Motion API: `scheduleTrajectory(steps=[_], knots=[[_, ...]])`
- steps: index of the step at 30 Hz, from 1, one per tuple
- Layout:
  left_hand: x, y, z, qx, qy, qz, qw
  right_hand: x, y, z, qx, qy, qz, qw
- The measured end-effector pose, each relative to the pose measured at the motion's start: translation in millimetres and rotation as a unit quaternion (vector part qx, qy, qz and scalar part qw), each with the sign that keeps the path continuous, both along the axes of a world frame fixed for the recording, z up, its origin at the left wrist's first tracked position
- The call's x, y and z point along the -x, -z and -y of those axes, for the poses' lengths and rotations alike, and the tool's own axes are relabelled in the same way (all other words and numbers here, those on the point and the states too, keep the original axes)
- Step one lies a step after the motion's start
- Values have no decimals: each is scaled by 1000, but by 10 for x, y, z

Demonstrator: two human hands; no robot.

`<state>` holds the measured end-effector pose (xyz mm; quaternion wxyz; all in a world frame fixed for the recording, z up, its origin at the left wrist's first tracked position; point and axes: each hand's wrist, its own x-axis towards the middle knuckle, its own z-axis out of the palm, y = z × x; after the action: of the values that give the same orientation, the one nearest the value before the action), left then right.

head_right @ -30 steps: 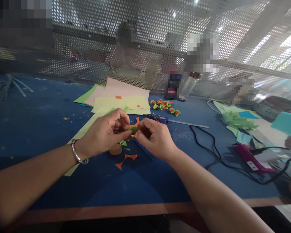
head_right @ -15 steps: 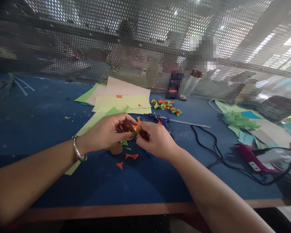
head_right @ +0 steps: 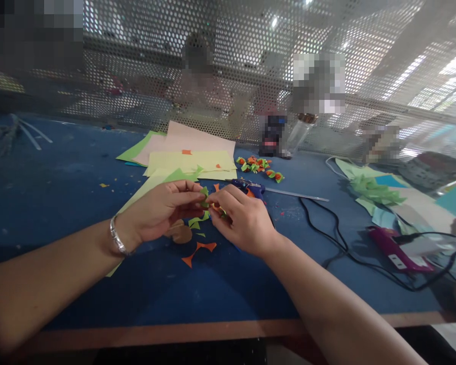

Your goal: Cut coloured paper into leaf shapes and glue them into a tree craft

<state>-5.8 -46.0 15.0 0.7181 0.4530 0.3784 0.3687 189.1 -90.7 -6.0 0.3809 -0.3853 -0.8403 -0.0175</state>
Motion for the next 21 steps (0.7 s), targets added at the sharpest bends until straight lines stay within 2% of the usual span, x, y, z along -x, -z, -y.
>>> scheduleTrajectory(steps=[12,21], knots=[[12,56,9,37,24,19,999,-15,21,-15,-20,-7,-8,1000],[-34,27,89,-44,-3,6,999,28,3,-20,59,34,-105,992]])
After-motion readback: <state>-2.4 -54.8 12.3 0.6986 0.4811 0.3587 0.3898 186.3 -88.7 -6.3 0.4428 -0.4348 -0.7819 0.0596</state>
